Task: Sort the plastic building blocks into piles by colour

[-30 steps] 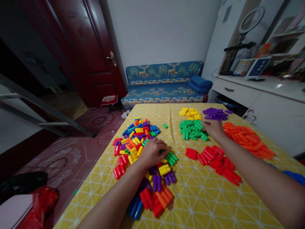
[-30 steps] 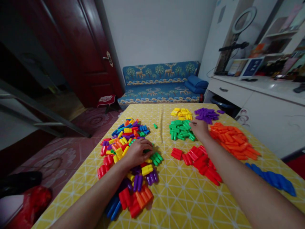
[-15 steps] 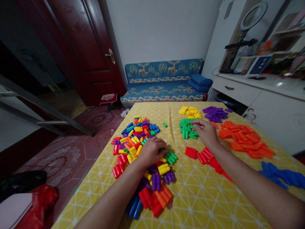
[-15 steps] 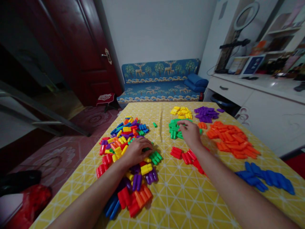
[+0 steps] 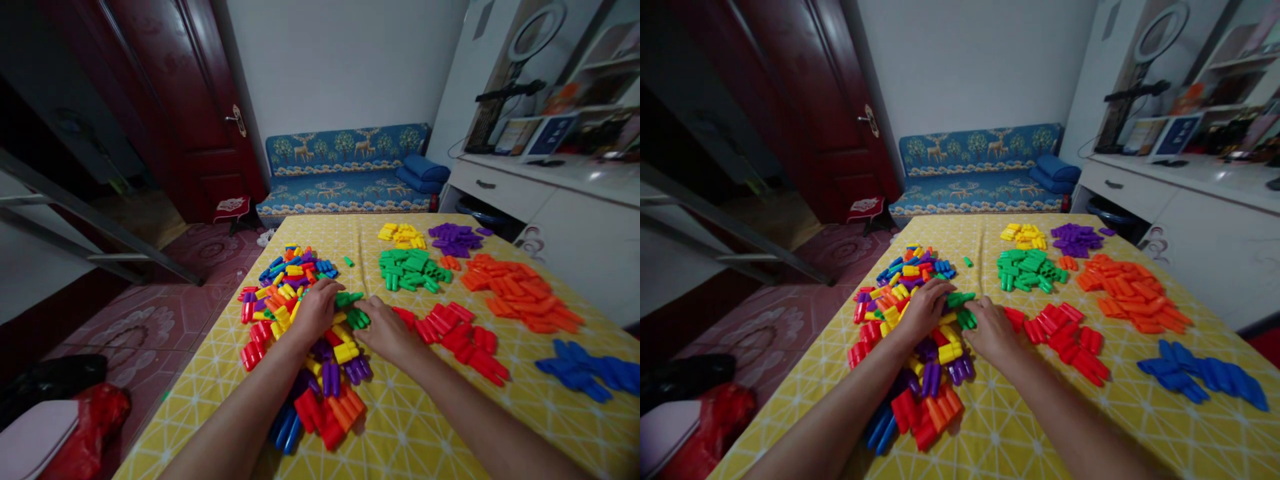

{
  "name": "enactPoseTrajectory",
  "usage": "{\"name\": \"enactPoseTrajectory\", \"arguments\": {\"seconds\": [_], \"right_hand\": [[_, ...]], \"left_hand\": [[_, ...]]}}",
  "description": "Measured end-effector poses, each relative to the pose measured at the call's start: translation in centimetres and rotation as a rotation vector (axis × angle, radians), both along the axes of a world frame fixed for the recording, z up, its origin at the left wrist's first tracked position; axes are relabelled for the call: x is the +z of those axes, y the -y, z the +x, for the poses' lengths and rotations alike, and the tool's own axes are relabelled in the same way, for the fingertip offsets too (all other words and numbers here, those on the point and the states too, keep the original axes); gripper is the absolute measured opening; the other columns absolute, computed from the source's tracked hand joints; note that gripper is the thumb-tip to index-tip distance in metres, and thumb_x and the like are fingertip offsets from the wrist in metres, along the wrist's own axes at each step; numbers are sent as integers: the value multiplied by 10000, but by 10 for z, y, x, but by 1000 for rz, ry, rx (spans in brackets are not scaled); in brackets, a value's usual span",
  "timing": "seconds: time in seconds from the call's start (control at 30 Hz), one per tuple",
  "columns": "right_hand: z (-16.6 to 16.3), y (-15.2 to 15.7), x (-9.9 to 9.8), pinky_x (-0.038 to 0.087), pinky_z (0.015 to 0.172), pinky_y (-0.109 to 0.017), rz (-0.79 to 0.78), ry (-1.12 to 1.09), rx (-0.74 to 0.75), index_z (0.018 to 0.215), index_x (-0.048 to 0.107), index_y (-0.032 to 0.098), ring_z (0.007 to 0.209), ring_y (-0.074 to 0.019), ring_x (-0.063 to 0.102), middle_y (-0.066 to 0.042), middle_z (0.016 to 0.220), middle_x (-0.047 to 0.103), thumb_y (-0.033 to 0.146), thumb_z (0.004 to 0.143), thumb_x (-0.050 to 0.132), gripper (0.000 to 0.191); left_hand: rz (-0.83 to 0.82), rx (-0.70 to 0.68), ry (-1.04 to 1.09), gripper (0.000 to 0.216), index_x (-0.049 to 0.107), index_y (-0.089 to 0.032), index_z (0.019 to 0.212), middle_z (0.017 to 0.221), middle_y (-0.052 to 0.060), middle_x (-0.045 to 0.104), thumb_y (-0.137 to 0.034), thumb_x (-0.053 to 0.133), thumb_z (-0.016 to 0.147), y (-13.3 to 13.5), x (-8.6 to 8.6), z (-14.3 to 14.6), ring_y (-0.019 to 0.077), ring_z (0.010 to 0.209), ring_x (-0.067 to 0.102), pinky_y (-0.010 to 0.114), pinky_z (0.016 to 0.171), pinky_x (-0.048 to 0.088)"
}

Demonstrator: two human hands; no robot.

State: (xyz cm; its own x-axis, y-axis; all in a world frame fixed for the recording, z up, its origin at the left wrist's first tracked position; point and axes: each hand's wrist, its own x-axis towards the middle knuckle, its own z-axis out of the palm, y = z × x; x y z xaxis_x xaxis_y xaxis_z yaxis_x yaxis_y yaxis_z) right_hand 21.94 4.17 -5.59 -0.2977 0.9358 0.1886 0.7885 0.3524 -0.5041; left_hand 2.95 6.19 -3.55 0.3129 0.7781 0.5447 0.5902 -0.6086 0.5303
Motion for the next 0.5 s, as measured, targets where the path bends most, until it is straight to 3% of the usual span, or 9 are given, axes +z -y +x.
{"name": "enactPoseTrajectory", "arguments": {"seconds": [0.1, 0.2, 0.37, 0.5], "right_hand": [[-12, -11, -7, 488, 828, -317, 58, -91, -138, 1179, 609, 206, 960, -225, 618, -82, 1058, 588, 126, 715, 663, 474], [-19, -12, -10, 493, 775, -307, 101, -173, -180, 1162, 590, 208, 882, -199, 618, -76, 1060, 580, 95, 710, 657, 471], [-21, -2, -8, 480, 778, -339, 181, -157, -107, 999, 623, 218, 883, -227, 607, -52, 963, 624, 254, 717, 750, 312], [-18, 0, -6, 492, 700, -309, 175, -274, -36, 819, 641, 204, 796, -191, 612, -50, 878, 588, 396, 852, 639, 195]], "left_hand": [[-20, 35, -128, 288, 651, -163, 1123, 1080, 104, 666, -151, 567, 848, 2, 2, -1, 236, 997, 620, 364, 890, 519], [-15, 48, -274, 435, 633, -180, 1189, 1174, 98, 655, -142, 641, 756, 3, 2, 0, 278, 1073, 578, 426, 956, 482], [-13, 86, -330, 459, 658, -179, 1158, 1180, 83, 659, -50, 591, 723, 3, 1, 1, 268, 1090, 544, 412, 969, 464], [-24, 115, -324, 344, 695, -200, 1072, 1074, 84, 676, -71, 584, 774, 3, 5, 2, 256, 1036, 553, 395, 915, 480]]}}
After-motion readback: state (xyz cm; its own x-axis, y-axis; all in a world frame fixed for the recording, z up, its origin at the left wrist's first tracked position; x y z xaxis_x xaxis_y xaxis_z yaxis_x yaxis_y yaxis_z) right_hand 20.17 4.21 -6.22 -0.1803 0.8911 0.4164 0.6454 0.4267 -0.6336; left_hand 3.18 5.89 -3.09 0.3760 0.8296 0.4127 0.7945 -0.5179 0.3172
